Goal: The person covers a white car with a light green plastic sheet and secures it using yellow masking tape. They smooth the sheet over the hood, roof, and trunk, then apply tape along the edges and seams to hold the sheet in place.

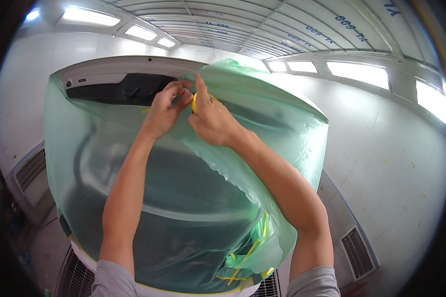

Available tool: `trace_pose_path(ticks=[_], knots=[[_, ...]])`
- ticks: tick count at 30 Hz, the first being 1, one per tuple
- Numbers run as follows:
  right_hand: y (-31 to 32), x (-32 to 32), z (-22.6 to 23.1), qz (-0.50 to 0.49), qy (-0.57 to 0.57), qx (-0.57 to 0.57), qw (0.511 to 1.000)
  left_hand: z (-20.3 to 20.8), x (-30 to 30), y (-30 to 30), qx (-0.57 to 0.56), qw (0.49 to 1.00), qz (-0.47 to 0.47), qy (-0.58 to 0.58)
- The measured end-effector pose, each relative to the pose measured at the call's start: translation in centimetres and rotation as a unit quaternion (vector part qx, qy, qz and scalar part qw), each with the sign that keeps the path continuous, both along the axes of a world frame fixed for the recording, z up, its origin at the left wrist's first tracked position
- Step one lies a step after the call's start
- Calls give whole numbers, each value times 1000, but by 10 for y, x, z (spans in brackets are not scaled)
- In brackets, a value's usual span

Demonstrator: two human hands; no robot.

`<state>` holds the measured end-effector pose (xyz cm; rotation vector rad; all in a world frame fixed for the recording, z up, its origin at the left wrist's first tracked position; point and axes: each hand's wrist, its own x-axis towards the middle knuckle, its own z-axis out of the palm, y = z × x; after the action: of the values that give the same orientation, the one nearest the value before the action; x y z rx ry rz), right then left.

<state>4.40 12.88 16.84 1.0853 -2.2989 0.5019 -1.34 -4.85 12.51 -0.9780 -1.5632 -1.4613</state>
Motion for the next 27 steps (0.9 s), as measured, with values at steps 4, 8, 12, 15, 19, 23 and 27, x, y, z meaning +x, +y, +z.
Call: trace_pose_path(ticks=[4, 8, 12, 15, 19, 23, 27], knots=[[-7, -3, 1, -33, -1, -79, 996, 1, -5, 3, 66, 990, -106, -70], [-7, 3, -2, -58, 16, -64, 996, 2, -9, 3, 18, 999, -1, 26], [5, 25, -5, -95, 220, 99, 966, 1, -11, 17, 79, 986, 124, 83], [16, 40, 3, -209, 203, 219, 931, 1, -13, 31, 119, 965, 208, 104], [18, 43, 18, -284, 218, 300, 884, 14, -21, 41, 181, 921, 319, 133], [5, 29, 17, -299, 210, 311, 877, 16, -21, 39, 163, 917, 343, 125], [-1, 16, 18, -286, 205, 312, 883, 24, -19, 38, 128, 893, 422, 92]])
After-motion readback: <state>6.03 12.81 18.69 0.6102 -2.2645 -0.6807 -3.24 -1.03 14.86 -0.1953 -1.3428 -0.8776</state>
